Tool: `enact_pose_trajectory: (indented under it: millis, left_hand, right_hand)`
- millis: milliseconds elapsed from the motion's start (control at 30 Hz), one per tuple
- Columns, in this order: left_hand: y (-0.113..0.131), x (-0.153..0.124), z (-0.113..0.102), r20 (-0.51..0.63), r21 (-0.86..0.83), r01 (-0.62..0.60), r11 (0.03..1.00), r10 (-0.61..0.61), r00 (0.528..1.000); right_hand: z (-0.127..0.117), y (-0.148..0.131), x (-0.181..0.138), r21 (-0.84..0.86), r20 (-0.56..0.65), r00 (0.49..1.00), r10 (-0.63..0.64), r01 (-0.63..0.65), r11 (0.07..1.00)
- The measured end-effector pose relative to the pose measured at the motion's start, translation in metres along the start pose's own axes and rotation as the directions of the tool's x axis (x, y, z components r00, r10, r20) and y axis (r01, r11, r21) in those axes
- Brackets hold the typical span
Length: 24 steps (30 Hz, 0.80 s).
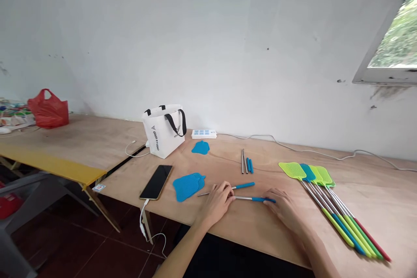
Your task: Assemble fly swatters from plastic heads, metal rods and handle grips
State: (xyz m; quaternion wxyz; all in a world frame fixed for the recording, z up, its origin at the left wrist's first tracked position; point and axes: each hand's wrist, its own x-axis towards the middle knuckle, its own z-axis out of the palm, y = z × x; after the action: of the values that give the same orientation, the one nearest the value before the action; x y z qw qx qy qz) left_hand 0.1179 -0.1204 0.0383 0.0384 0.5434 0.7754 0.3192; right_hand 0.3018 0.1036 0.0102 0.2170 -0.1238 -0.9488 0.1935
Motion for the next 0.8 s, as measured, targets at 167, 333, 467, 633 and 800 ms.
enact_pose_trajectory:
  millis: [167, 333, 467, 633, 800]
  left_hand:
    - [0.001, 0.001, -0.004, 0.033, -0.031, -0.005, 1.000, 0.006, 0.999]
    - [-0.010, -0.001, -0.045, 0.043, 0.031, 0.049, 0.998, -0.050, 0.998]
    - [-0.034, -0.016, -0.087, 0.045, 0.292, 0.292, 0.911, -0.318, 0.947]
    - [-0.061, -0.026, -0.111, 0.111, 0.410, 0.532, 0.741, -0.620, 0.777]
    - [-0.064, -0.022, -0.110, 0.096, 0.430, 0.545, 0.720, -0.637, 0.765]
  right_hand:
    - [0.005, -0.011, -0.002, -0.107, -0.045, 0.997, -0.056, 0.050, 0.993]
    - [0.023, -0.048, 0.002, -0.191, -0.002, 0.992, -0.125, 0.122, 0.974]
    - [0.040, -0.073, 0.004, -0.189, 0.022, 0.990, -0.139, 0.141, 0.972]
    - [0.047, -0.086, 0.004, -0.190, -0.077, 0.986, -0.147, 0.130, 0.973]
    - [0.049, -0.085, 0.003, -0.185, -0.080, 0.987, -0.142, 0.125, 0.975]
